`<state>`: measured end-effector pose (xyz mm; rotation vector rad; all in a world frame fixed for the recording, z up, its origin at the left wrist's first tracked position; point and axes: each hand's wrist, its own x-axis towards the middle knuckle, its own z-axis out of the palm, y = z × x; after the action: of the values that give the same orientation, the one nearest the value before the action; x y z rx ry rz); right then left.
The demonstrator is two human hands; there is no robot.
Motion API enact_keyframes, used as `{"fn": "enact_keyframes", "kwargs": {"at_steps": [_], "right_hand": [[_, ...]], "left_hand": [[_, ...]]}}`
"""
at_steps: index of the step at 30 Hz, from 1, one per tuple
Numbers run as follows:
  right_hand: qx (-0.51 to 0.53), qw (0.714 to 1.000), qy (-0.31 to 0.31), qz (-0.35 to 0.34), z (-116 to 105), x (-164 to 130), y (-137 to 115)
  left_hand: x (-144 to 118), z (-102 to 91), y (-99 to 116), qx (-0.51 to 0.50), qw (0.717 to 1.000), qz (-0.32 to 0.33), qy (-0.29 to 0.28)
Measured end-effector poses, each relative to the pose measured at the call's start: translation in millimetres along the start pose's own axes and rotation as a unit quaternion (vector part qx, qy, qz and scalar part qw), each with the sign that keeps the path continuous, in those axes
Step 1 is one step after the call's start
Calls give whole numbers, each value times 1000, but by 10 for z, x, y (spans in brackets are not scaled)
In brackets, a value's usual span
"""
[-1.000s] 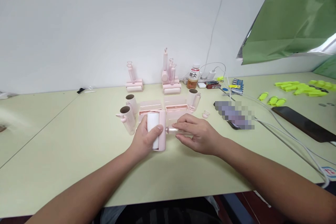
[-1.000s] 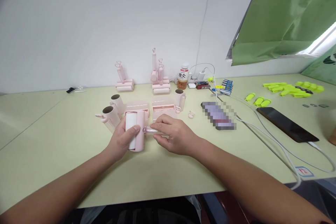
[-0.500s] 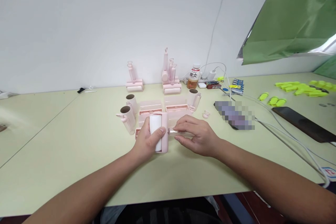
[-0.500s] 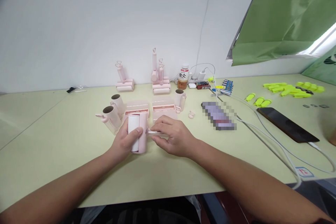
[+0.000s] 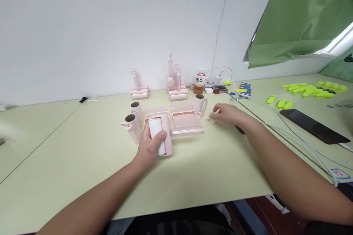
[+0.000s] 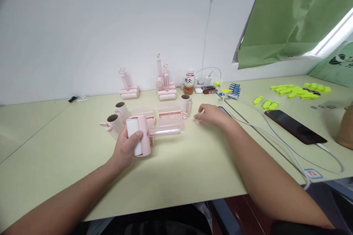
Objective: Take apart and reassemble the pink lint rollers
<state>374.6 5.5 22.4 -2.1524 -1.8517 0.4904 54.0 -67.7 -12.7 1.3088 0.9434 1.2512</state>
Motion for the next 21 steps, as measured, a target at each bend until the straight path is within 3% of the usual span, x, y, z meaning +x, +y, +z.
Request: {"fn": "enact_keyframes", "kwargs": {"at_steps": [5,8,11,14,21], "right_hand": [[30,997,-69,-5,45,14,49],[132,984,-98,-62,-45,-137,-36],[337,911,-141,-192,-101,-327,-179],[422,847,-182,-267,-60,-477,-323],[464,811,-226,-275,67,-558,-429]], "left_hand": [[16,-13,3,1,1000,15,11],[28,-11,13,-1,1000,20,21],[42,-9,26,-10,1000,18,21],[48,-6,31,-28,1000,9,9],[47,3,31,-51,999,-12,0]]}}
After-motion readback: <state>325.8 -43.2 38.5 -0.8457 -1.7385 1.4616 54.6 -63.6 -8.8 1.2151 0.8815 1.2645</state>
